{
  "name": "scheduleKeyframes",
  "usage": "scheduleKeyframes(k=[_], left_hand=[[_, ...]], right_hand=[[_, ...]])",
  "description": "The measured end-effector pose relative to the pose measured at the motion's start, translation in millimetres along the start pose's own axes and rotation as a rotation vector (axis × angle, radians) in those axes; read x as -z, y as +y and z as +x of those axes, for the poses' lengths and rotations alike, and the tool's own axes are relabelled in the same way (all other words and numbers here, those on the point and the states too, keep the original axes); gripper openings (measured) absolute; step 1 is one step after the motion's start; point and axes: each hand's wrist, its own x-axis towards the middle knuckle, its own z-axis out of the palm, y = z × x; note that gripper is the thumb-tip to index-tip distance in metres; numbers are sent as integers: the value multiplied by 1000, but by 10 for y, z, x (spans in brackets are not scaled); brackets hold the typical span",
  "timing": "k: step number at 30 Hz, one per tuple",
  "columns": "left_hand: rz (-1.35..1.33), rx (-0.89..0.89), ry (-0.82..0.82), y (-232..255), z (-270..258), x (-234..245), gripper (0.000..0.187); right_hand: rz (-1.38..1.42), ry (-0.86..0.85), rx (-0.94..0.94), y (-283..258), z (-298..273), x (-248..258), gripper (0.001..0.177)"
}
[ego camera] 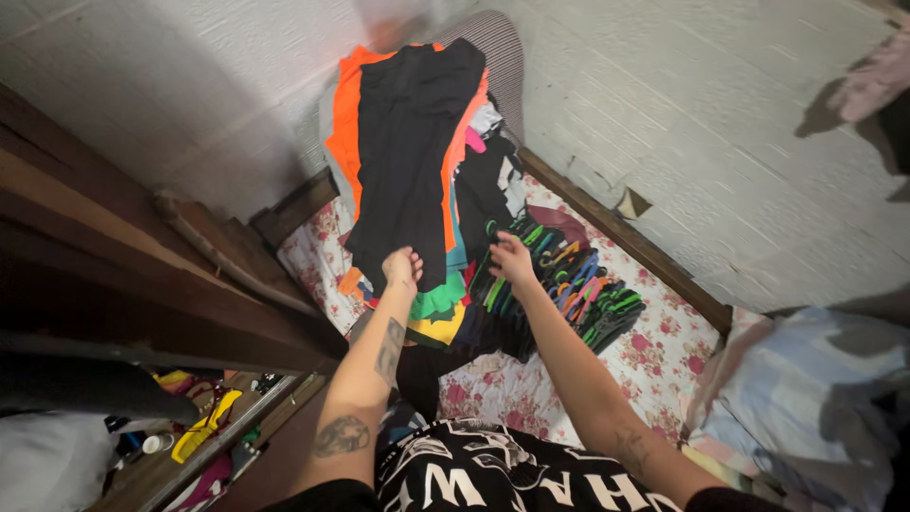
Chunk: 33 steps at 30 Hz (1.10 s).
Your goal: The person picks up shirts from a pile on a bed, places them on hangers, and hangs them in a closet. The person handles a white shirt, a pink shirt, and several black shirts, placing each on a hanger before moving it to the closet.
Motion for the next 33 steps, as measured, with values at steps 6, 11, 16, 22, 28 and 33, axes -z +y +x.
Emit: scheduleKeyframes(k=[6, 11, 16, 22, 28, 33], left_hand=[[50, -245, 22, 620, 765, -417, 6], [231, -549, -131, 1173, 1324, -1053, 17], [354, -811, -294, 1166, 1208, -1202, 23], [329, -421, -338, 1097, 1108, -794, 22], [242, -437, -288, 1552, 1205, -837, 33], [4, 65, -324, 2133, 609, -1349, 62]], right_hand=[[-72, -75, 118, -462, 750, -613, 42], [-326, 78, 477, -1131, 1465, -1326, 47], [-743, 290, 974, -1992, 2004, -1934, 74], [-916, 70, 872, -2241, 3125, -1885, 45], [-353, -198, 849, -2082, 2799, -1521, 18], [343, -641, 334, -1979, 731, -945, 25]])
